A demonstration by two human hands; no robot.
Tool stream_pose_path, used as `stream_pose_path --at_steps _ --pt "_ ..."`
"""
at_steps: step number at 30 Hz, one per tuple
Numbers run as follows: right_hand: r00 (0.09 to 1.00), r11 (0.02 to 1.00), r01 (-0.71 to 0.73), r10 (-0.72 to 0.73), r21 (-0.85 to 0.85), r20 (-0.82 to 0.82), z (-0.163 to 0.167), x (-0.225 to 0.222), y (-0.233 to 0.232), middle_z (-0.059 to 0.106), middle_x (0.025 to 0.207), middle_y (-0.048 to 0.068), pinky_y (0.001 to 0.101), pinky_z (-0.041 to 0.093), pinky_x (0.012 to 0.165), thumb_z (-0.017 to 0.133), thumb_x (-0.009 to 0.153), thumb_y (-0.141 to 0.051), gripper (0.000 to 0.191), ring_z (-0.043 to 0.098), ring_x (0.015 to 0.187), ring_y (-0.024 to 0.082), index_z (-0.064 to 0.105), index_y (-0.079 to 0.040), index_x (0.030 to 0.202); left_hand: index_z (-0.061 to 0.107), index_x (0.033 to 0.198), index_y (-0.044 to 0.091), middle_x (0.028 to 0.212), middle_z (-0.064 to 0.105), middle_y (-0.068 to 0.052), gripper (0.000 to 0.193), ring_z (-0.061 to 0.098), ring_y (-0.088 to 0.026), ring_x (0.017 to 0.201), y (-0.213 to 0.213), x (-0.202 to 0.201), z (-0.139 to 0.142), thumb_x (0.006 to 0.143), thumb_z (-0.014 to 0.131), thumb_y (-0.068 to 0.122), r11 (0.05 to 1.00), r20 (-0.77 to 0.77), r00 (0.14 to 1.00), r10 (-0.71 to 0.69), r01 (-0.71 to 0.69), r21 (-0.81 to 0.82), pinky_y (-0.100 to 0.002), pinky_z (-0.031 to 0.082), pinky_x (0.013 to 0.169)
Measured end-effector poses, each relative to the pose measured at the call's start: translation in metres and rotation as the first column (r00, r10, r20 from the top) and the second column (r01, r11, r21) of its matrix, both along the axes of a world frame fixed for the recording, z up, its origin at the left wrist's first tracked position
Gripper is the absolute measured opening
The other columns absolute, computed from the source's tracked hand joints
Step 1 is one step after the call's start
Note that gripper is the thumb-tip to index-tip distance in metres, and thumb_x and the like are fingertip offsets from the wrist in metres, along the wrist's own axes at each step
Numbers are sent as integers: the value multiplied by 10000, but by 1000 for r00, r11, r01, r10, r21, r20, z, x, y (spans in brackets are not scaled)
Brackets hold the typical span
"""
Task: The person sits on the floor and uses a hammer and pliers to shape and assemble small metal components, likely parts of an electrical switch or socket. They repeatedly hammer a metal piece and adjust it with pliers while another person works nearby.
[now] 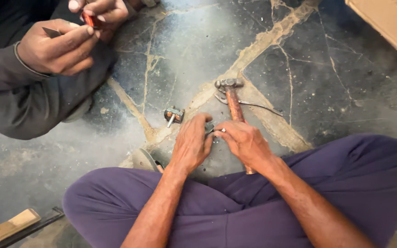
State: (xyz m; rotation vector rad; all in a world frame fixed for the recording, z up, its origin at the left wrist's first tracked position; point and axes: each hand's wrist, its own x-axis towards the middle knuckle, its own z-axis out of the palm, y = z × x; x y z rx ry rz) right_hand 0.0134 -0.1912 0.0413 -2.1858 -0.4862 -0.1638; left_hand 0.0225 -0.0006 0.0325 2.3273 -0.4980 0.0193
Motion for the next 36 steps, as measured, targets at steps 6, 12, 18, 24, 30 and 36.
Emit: stream_pose_path --at_steps 6,12,18,24,30,36 --pt "995 996 -52 59 -77 83 -4 -3 -1 714 946 107 446 517 772 693 955 -163 130 687 895 330 671 -66 1039 610 1150 56 1257 633 -160 305 639 -399 1084 -6 0 0 858 699 55 993 65 994 -93 88 82 -491 512 896" --pt "986 988 -53 75 -145 152 8 -5 -10 712 917 121 444 520 742 721 927 -200 175 687 855 332 670 -65 1026 607 1135 39 1315 624 -141 349 668 -401 1053 -13 -3 -3 789 644 13 993 35 996 -79 75 95 -491 545 846" --pt "982 979 148 -127 -142 142 13 -3 -26 688 912 148 449 524 736 718 956 -282 356 676 837 340 660 -10 1178 631 1084 76 1308 645 -101 163 696 -404 963 -18 -1 1 922 642 81 995 -64 998 -7 14 97 -502 555 768" --pt "957 921 208 -261 -329 -126 -21 -2 -35 628 1133 248 511 518 799 772 864 -367 606 634 1010 444 529 -3 1284 632 1037 77 1294 657 -102 114 696 -407 954 -19 0 1 946 661 140 997 -89 996 18 -10 82 -498 553 758" --pt "919 891 255 -344 -375 -193 -40 0 -34 599 1246 259 531 523 844 674 900 -196 611 636 1071 445 453 -4 1437 611 1109 63 1258 653 -121 180 682 -422 958 -11 -1 1 943 645 124 999 -72 997 17 -14 45 -503 549 757" --pt "736 921 353 -381 -163 -560 5 -8 -27 715 1015 249 483 521 799 549 1010 -258 497 711 919 406 500 -115 1484 589 1126 59 1231 642 -131 192 675 -431 953 -5 -6 -5 947 627 117 996 -60 998 6 -1 89 -519 544 752"
